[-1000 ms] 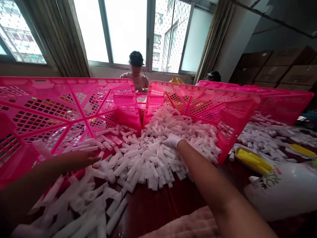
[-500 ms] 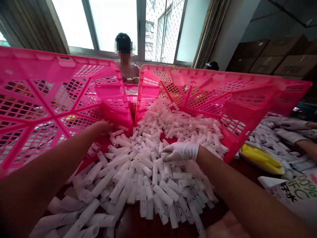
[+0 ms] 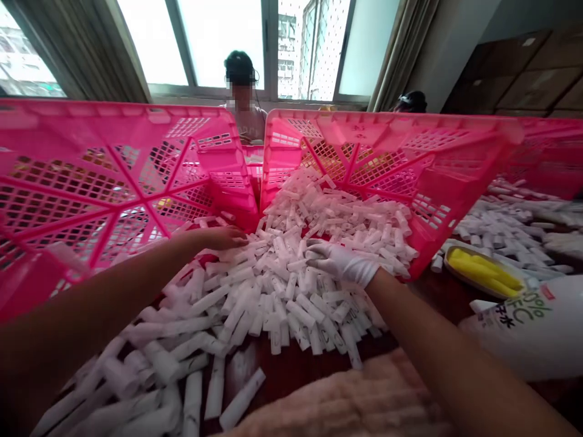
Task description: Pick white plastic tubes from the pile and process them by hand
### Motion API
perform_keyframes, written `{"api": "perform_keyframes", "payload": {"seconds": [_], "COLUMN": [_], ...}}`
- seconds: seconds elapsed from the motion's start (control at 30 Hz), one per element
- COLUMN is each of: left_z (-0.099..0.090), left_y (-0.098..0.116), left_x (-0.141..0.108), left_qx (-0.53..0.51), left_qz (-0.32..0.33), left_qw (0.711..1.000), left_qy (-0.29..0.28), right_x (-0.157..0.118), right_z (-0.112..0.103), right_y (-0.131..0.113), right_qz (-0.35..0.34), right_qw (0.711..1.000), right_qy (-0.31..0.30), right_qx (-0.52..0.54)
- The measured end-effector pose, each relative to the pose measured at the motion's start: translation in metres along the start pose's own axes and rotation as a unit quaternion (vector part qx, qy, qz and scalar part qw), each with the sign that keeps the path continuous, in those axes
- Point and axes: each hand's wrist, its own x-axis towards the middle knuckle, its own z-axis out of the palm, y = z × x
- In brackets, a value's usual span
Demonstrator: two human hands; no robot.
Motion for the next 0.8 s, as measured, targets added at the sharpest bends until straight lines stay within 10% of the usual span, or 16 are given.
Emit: {"api": "perform_keyframes", "payload": {"seconds": [0.3,0.53,0.8], "left_z": [0.020,0.086,0.099], "left_y": [0.074,0.149,0.172], "left_x": [-0.139,-0.193,-0.229], "left_qx": [0.033,0.030,-0.052], "left_qz": [0.046,0.076,0.078], "left_qw": [0.998,0.997,0.995], "left_qy": [0.014,-0.009,0.024], "right_x": [-0.122,-0.179,-0.196], "right_z": [0.077,0.166,0.165], "right_y": [-0.053,-0.069,-0.080], "right_qz": [-0.077,-0.002,-0.003], "right_qw": [0.929,0.825,0.782], "right_qy": [0.182,0.236,0.310], "right_qx": [0.312,0.513,0.541]}}
